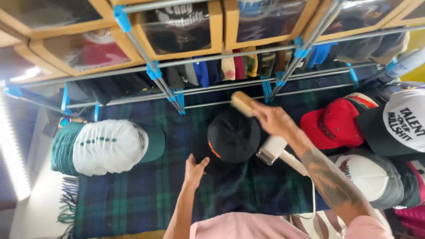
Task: A person is meticulously cleaning a black baseball cap by using a wooden-handled brush to remove dust and a lint roller to pick up debris, rotating the hat to ensure all sides are cleaned.
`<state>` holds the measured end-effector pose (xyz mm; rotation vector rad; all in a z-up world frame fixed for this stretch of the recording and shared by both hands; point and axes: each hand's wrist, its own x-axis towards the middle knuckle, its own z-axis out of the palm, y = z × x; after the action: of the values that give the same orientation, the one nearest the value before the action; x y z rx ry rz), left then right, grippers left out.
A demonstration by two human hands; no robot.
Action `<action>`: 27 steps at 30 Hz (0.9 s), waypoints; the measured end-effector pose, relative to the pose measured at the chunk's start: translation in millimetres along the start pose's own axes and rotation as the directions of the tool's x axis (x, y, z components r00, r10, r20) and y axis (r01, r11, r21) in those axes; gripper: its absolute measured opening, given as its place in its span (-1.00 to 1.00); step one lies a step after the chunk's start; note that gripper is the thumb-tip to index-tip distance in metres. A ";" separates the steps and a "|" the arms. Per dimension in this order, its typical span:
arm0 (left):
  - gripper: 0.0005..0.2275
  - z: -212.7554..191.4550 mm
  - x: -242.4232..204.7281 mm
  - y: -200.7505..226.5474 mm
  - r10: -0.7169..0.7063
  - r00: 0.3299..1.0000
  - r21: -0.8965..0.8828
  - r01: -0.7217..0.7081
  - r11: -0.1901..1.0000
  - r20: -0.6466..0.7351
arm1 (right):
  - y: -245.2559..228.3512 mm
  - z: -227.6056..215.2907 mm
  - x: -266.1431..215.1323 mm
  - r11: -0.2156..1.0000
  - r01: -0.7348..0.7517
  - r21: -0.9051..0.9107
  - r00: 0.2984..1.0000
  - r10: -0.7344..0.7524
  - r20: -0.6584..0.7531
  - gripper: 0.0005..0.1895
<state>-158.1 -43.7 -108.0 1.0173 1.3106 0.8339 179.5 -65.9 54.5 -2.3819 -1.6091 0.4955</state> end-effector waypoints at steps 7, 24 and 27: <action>-0.68 33.2 -22.0 -15.0 -0.323 0.946 -0.149 0.323 0.935 0.023 | -26.1 -18.7 12.2 0.968 0.221 -0.117 0.975 -0.223 -0.004 -0.68; -0.59 17.6 -22.0 -17.1 -0.423 0.899 -0.178 0.437 0.882 0.113 | 34.0 54.1 -45.2 0.859 0.498 -0.121 0.858 -0.508 -0.078 -0.78; -0.52 24.6 -40.8 34.2 -0.411 0.900 -0.305 0.435 0.847 0.142 | 45.0 62.7 -77.9 0.905 0.051 -0.422 0.756 -0.312 -0.576 -0.57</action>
<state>-135.6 -72.2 -61.9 0.4579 1.2198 0.6388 166.3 -155.2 -7.8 -2.2116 -1.6645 -0.6762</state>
